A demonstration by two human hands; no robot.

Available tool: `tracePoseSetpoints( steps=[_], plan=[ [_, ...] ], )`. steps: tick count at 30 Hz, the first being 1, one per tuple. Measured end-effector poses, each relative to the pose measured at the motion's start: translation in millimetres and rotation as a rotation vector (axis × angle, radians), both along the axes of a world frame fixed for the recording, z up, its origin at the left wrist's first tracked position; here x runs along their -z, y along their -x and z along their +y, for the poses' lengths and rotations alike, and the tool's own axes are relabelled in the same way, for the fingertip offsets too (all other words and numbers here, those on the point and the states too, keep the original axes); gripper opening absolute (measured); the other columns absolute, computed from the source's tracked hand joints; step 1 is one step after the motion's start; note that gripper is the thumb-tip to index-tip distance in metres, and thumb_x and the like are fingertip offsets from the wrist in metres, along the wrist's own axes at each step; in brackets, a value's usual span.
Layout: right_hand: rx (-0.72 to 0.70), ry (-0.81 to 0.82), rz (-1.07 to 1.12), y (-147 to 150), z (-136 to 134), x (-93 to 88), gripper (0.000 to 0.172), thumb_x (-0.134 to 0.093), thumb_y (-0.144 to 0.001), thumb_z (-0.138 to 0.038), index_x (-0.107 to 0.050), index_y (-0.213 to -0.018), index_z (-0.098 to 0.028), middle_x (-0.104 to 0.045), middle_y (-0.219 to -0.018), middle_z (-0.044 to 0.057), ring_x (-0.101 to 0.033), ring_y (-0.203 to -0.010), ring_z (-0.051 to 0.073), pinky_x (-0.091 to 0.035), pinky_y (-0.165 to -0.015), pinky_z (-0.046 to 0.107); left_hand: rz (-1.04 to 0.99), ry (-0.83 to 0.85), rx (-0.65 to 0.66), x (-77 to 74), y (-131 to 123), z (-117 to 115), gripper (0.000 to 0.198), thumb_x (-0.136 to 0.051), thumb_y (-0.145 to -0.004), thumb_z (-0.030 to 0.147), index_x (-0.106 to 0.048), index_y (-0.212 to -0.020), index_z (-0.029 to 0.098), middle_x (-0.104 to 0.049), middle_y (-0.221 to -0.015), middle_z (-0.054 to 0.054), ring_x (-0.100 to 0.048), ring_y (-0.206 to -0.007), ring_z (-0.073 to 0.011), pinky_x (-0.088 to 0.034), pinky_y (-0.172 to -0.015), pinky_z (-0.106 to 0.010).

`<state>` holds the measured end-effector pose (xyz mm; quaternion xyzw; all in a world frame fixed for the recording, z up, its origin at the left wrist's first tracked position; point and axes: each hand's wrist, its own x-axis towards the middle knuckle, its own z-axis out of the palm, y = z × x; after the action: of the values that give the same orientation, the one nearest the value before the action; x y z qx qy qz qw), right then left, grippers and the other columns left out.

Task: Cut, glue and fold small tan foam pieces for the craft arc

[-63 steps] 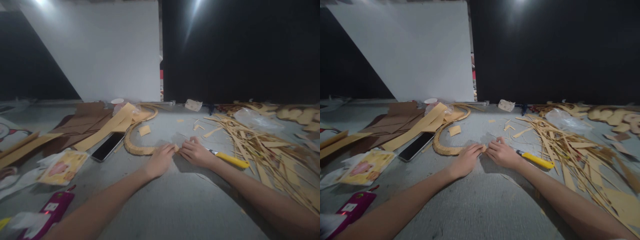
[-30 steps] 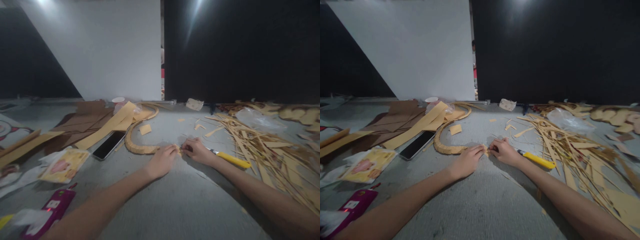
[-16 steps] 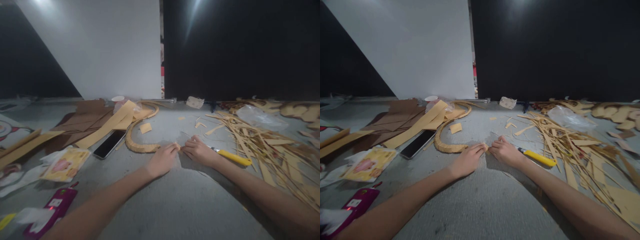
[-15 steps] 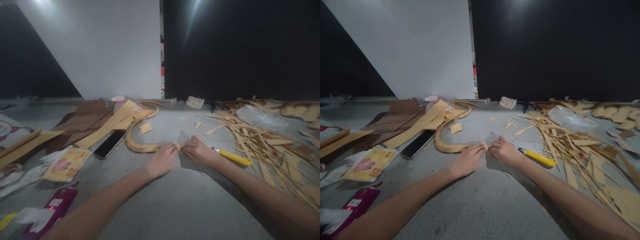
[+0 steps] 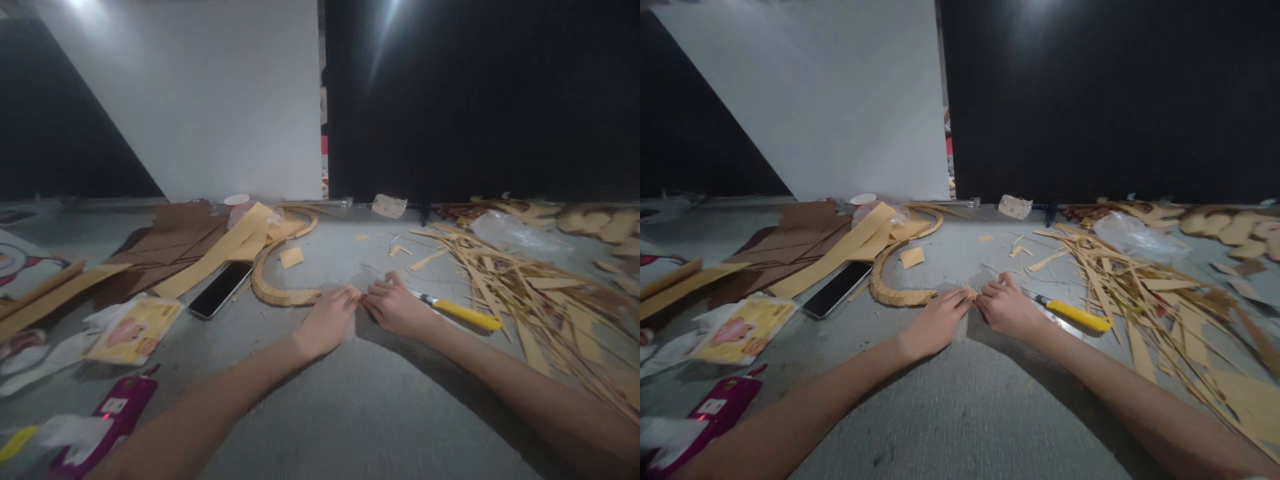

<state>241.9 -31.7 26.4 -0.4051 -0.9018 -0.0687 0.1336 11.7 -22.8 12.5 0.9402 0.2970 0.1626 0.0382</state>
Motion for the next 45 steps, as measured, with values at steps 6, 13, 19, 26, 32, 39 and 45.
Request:
tracePoseSetpoints(
  steps=[6,13,19,26,32,39,45],
  plan=[
    [0.364,0.124,0.298,5.1,2.7,13.7,0.017,-0.073,-0.098,-0.033,-0.072,-0.086,-0.021,-0.077,-0.093,0.008,-0.070,-0.093,0.029,-0.032,-0.088,0.044,-0.016,0.012,-0.001,2.8,1.7,0.2,0.048,-0.047,-0.097,0.002,-0.059,-0.142,0.014,-0.064,-0.143,-0.019,-0.059,-0.141,-0.0318,-0.052,-0.117,-0.053],
    [0.470,0.306,0.367,4.8,12.5,23.6,0.025,-0.072,-0.098,-0.036,-0.074,-0.077,-0.023,-0.075,-0.074,0.005,-0.067,-0.070,0.024,-0.030,-0.076,0.039,-0.039,0.050,0.005,0.0,4.7,2.8,0.049,-0.049,-0.094,-0.001,-0.062,-0.138,0.016,-0.064,-0.140,-0.016,-0.059,-0.135,-0.0303,-0.052,-0.114,-0.050],
    [0.505,0.405,0.351,7.3,14.9,20.7,0.022,-0.075,-0.093,-0.037,-0.075,-0.076,-0.023,-0.072,-0.067,0.001,-0.063,-0.065,0.021,-0.031,-0.077,0.037,-0.104,0.106,-0.007,-0.8,6.0,4.4,0.042,-0.046,-0.100,0.003,-0.061,-0.137,0.018,-0.067,-0.130,-0.012,-0.062,-0.126,-0.0276,-0.054,-0.112,-0.047],
    [0.449,0.443,0.356,7.3,13.9,15.3,0.019,-0.073,-0.092,-0.037,-0.075,-0.081,-0.022,-0.071,-0.071,0.000,-0.062,-0.068,0.019,-0.030,-0.077,0.035,-0.198,0.114,-0.095,7.1,6.3,10.3,0.043,-0.034,-0.114,0.019,-0.043,-0.156,0.015,-0.054,-0.151,-0.017,-0.048,-0.144,-0.0289,-0.045,-0.120,-0.053],
    [0.417,0.507,0.425,7.8,14.1,8.4,0.015,-0.074,-0.088,-0.035,-0.073,-0.087,-0.021,-0.070,-0.074,-0.001,-0.060,-0.069,0.018,-0.030,-0.075,0.034,-0.191,0.159,-0.103,5.8,6.5,10.8,0.030,-0.041,-0.114,0.024,-0.060,-0.137,0.018,-0.060,-0.132,-0.013,-0.052,-0.129,-0.0291,-0.048,-0.114,-0.050],
    [0.363,0.493,0.490,6.4,13.1,7.9,0.010,-0.075,-0.087,-0.032,-0.076,-0.092,-0.023,-0.075,-0.089,0.003,-0.065,-0.081,0.021,-0.036,-0.079,0.035,-0.165,0.160,-0.156,5.0,5.3,8.7,0.024,-0.043,-0.114,0.025,-0.064,-0.124,0.019,-0.056,-0.123,-0.012,-0.051,-0.122,-0.0288,-0.048,-0.110,-0.050],
    [0.269,0.514,0.537,3.5,15.1,9.1,0.011,-0.076,-0.088,-0.032,-0.078,-0.095,-0.023,-0.072,-0.092,0.003,-0.065,-0.080,0.019,-0.041,-0.075,0.033,-0.185,0.180,-0.149,6.8,3.9,12.6,0.013,-0.047,-0.112,0.020,-0.059,-0.110,0.019,-0.058,-0.119,-0.009,-0.052,-0.117,-0.0270,-0.048,-0.106,-0.046]
  ],
)
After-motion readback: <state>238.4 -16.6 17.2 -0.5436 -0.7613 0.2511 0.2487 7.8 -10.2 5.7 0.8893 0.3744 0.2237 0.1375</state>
